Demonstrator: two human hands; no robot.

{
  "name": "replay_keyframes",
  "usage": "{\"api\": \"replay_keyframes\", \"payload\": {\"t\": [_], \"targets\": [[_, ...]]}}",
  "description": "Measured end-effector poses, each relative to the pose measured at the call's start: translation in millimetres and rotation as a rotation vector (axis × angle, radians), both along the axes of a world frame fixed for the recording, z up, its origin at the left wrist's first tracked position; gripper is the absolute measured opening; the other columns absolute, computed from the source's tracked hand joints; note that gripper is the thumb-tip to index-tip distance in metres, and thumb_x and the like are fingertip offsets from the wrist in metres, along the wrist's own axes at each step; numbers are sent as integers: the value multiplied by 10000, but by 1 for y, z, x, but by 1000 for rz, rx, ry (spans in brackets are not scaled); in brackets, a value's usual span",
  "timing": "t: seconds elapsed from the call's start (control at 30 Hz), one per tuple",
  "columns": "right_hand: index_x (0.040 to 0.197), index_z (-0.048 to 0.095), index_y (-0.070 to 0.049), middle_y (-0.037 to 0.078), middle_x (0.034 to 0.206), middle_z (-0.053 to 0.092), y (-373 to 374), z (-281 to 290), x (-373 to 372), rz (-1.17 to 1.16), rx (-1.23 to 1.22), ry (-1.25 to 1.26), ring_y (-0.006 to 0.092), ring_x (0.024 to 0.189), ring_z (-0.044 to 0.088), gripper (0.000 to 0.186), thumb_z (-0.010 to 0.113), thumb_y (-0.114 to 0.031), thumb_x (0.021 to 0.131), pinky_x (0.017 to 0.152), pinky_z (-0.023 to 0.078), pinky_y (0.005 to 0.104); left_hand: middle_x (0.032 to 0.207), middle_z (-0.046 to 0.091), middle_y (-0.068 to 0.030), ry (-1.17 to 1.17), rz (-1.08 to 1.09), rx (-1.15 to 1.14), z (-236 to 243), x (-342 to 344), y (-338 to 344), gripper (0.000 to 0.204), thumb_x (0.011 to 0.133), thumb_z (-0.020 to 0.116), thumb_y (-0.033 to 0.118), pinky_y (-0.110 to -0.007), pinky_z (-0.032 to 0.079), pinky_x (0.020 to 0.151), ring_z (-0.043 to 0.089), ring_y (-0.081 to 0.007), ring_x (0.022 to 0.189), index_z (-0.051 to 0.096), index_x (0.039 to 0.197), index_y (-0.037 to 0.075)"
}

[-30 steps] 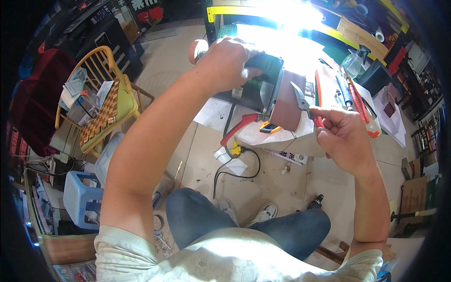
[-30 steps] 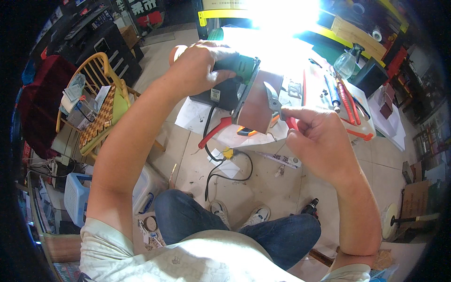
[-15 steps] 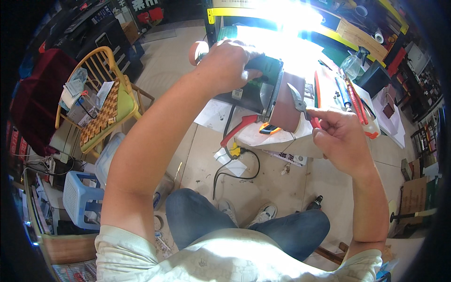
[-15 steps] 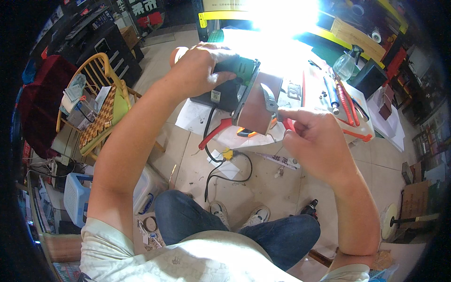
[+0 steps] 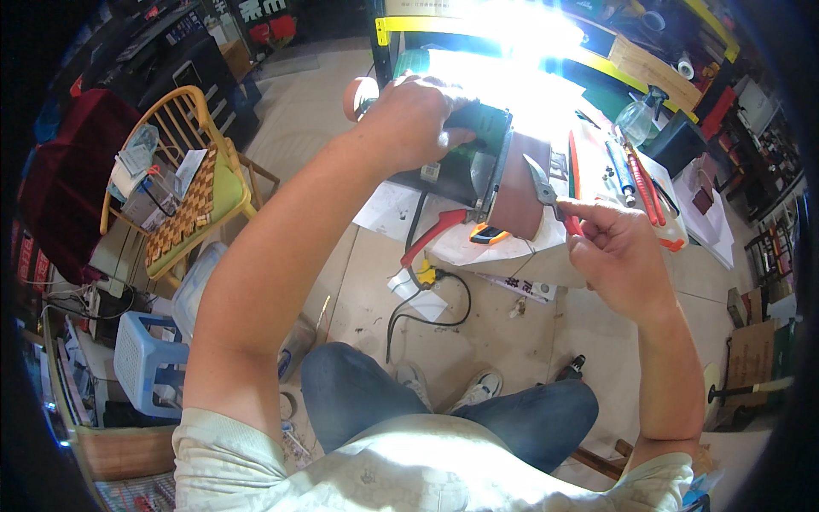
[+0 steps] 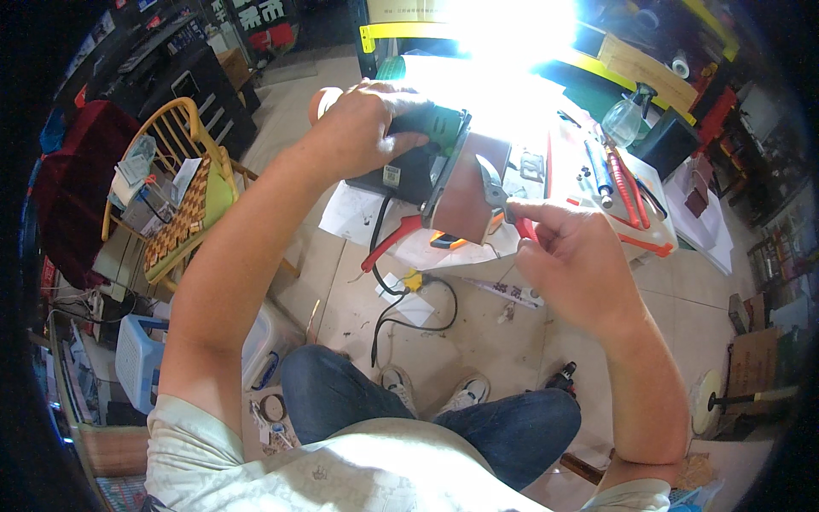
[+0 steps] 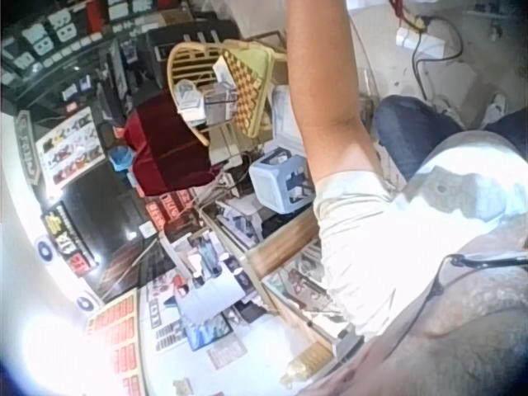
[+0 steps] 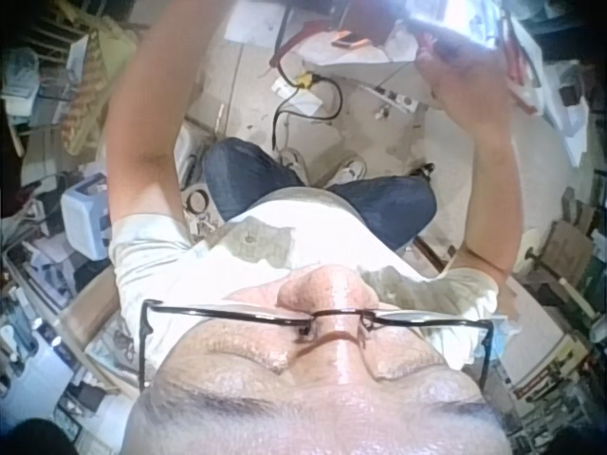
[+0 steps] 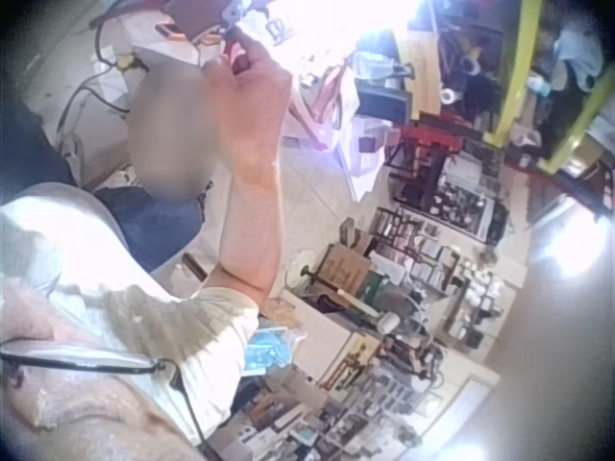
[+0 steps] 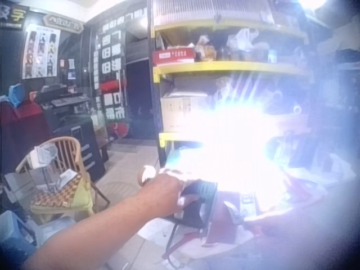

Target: The person uses a bench grinder to sharpen the cutting edges of a pair of pliers. They hold the pliers with one hand and press the jaws against the rotating grinding wheel, repeatedly adjusting the angle and position to shape the edges.

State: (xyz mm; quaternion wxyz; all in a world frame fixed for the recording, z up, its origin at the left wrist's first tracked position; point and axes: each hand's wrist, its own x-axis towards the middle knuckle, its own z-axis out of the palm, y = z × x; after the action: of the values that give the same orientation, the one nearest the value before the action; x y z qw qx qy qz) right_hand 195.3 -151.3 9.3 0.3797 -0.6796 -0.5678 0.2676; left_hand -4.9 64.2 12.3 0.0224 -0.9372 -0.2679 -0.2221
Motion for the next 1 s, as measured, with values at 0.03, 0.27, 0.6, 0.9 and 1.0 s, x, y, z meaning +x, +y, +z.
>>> {"api": "replay_keyframes", "payload": {"t": [0.03, 0.27, 0.6, 0.9, 1.0], "targets": [[1217, 654, 56, -39, 726, 545, 0, -3, 0, 5, 27, 4, 1, 520, 491, 375, 576, 7, 854, 437, 406, 194, 1218, 671, -140, 13, 0, -18, -1, -1, 1, 433, 892, 702, 290, -470, 399, 1060, 585, -311, 1195, 656, 1264, 74], [1335, 556, 25, 104, 847, 653, -41, -25, -8, -109, 270, 477, 99, 518, 574, 439, 587, -78, 910, 454, 447, 215, 1331, 615, -128, -91, -37, 189, -18, -4, 6, 471, 878, 737, 248, -542, 363, 1085, 558, -331, 1234, 624, 1317, 122], [1420, 467, 8, 270, 860, 637, -123, -90, -48, 140, 119, 1631, 244, 413, 546, 526, 433, -62, 900, 357, 464, 300, 1116, 653, -103, -959, -177, -536, -88, -49, -127, 402, 854, 736, 45, -311, 484, 899, 616, -188, 989, 627, 1241, 31], [1424, 458, -35, 257, 896, 632, -126, -133, -86, 186, -175, 1929, 269, 490, 583, 512, 466, -87, 914, 464, 511, 321, 1160, 659, -76, -1051, -323, -1868, -137, -60, -222, 432, 935, 688, 128, -334, 490, 928, 626, -157, 1047, 538, 1320, -1], [1408, 472, -50, 253, 898, 633, -128, -140, -93, 141, -227, 1877, 279, 520, 596, 490, 466, -87, 920, 485, 524, 329, 1152, 663, -62, -1052, -244, -1881, -137, -63, -226, 420, 927, 685, 71, -314, 490, 937, 621, -132, 1058, 547, 1317, -3]]}}
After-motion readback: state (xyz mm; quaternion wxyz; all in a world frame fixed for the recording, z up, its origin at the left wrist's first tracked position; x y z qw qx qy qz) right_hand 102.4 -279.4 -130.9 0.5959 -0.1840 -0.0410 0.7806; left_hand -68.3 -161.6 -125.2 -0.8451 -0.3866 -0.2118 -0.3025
